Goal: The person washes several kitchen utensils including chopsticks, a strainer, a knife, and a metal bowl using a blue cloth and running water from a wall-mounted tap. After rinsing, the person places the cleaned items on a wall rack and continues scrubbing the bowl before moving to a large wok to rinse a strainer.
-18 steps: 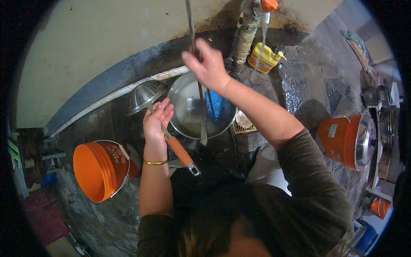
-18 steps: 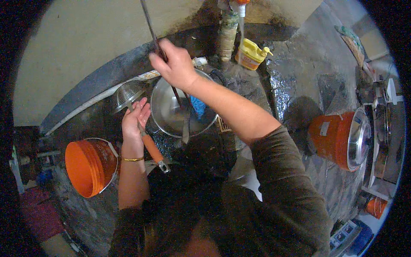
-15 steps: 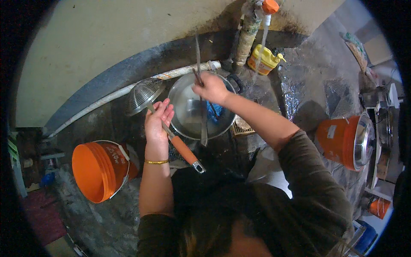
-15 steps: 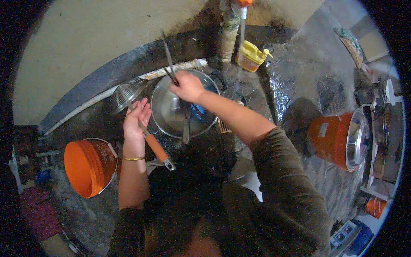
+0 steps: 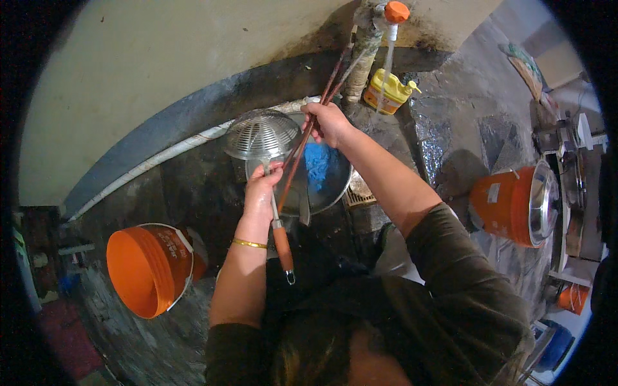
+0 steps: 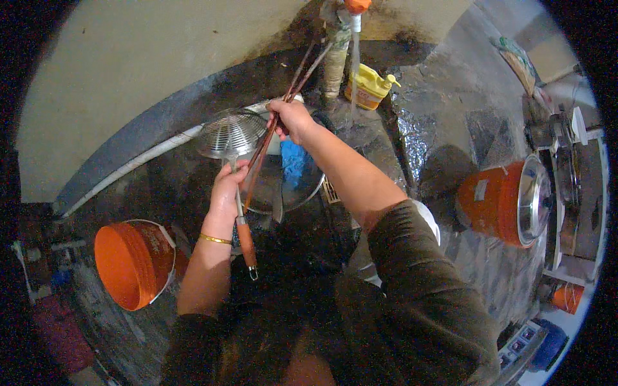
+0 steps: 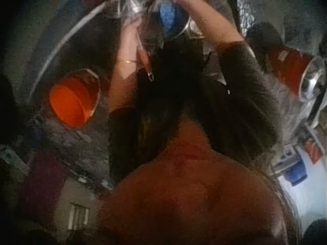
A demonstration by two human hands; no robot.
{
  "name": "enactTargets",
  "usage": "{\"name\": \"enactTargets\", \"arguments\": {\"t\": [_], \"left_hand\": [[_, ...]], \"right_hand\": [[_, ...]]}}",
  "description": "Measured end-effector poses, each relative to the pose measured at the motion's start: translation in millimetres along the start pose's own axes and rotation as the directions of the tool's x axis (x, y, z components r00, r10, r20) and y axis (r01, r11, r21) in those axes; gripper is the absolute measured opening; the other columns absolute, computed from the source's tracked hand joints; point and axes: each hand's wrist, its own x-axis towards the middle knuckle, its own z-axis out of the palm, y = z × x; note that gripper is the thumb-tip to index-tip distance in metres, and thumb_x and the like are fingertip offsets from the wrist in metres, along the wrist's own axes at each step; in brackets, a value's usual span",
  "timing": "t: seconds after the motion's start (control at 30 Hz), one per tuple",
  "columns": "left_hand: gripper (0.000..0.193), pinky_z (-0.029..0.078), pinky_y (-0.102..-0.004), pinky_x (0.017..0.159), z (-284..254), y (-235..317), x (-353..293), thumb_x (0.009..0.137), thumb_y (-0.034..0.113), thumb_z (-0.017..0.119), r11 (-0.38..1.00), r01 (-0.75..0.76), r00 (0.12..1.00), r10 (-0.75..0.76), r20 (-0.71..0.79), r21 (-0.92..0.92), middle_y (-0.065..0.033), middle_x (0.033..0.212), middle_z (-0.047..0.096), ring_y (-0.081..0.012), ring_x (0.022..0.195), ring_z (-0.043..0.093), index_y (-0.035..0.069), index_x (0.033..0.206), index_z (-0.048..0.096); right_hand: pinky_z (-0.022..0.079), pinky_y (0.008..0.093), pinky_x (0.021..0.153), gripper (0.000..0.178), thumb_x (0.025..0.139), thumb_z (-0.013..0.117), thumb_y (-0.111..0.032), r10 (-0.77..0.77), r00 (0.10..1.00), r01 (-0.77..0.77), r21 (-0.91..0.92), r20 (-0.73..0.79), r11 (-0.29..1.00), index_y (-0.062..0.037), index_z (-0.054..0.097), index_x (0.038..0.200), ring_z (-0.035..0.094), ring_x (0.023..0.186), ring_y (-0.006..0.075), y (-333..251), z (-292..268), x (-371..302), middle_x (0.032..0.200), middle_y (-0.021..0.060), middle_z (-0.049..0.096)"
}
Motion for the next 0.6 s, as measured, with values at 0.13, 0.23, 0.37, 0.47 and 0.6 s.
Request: {"name": "enactTargets", "arguments": {"t": [0.13,0.23,0.37,0.47,0.6], "left_hand": [[0.028,0.045,-0.0244,0.058,7.9,10.1,-14.1,0.091,0.017,0.055,0.998,0.029,0.987,-0.038,0.158,0.061,-0.0071,0.103,0.063,-0.0148,0.074,0.064,0.010,0.117,0.049],[0.034,0.042,-0.0224,0.050,13.6,14.3,-21.7,0.090,0.014,0.055,0.996,0.038,0.977,-0.054,0.208,0.080,-0.0089,0.098,0.063,-0.0124,0.064,0.059,0.011,0.122,0.044],[0.032,0.035,-0.0202,0.042,10.3,18.7,-17.2,0.089,0.010,0.055,1.000,0.017,0.982,-0.014,0.186,-0.011,-0.0116,0.093,0.062,-0.0097,0.051,0.049,0.007,0.120,0.046],[0.024,0.033,-0.0185,0.040,-0.8,25.9,-13.4,0.090,0.012,0.054,0.991,0.015,0.991,0.003,0.136,-0.131,-0.0111,0.086,0.060,-0.0087,0.049,0.046,0.003,0.112,0.049],[0.020,0.032,-0.0196,0.038,-2.4,24.4,-13.7,0.092,0.017,0.053,0.990,0.022,0.982,0.005,0.189,-0.137,-0.0076,0.077,0.056,-0.0084,0.045,0.045,0.004,0.107,0.050]], "right_hand": [[0.036,0.0280,0.030,0.023,0.083,0.054,-0.021,0.047,0.996,-0.046,0.017,-0.078,0.999,-0.0040,0.053,0.067,0.047,0.037,0.0136,0.8,8.1,2.9,0.058,0.0090,0.058],[0.035,0.0290,0.029,0.025,0.084,0.055,-0.022,0.053,0.996,-0.054,-0.014,-0.077,0.998,-0.0038,0.054,0.068,0.046,0.036,0.0142,9.0,6.3,12.8,0.059,0.0086,0.058],[0.048,0.0265,0.054,0.039,0.090,0.050,-0.040,-0.005,0.951,-0.100,0.324,0.309,0.941,-0.0016,0.058,0.085,0.057,0.057,0.0155,45.1,-25.2,49.5,0.073,0.0089,0.061],[0.049,0.0360,0.080,0.041,0.091,0.047,-0.039,0.069,0.996,-0.057,0.180,-0.059,0.982,-0.0029,0.057,0.107,0.057,0.091,0.0217,94.9,-52.9,61.6,0.101,0.0127,0.060],[0.039,0.0419,0.099,0.083,0.072,0.067,-0.019,-0.034,0.996,-0.080,-0.995,-0.082,0.059,-0.0142,0.021,0.141,0.046,0.118,0.0374,181.6,-62.7,35.4,0.131,0.0199,0.045]]}}
